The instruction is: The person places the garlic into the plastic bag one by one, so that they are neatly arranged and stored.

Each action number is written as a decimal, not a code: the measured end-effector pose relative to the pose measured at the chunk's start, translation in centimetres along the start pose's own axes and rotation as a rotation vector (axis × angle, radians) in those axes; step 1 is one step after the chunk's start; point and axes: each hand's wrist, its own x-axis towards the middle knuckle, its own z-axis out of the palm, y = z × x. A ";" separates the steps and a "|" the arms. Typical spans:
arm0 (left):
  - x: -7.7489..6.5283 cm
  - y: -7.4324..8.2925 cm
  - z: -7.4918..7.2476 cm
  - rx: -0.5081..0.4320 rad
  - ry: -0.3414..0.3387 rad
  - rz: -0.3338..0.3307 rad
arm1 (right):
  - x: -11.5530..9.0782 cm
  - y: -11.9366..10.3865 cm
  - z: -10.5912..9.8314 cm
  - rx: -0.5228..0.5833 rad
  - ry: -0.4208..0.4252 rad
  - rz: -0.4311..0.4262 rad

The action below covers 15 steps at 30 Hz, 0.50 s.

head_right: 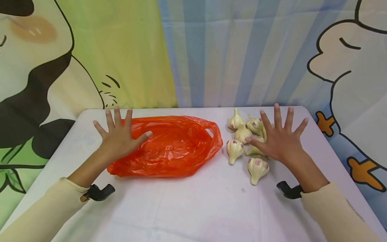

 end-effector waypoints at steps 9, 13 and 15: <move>-1.0 -3.1 -0.3 -0.289 0.165 0.044 | -2.4 0.8 0.9 0.470 0.163 -0.264; -1.8 -5.1 -0.2 -0.418 0.180 0.021 | -3.9 1.1 1.5 0.594 0.242 -0.325; -2.2 -5.9 0.0 -0.471 0.155 -0.013 | -4.5 1.1 1.7 0.606 0.285 -0.345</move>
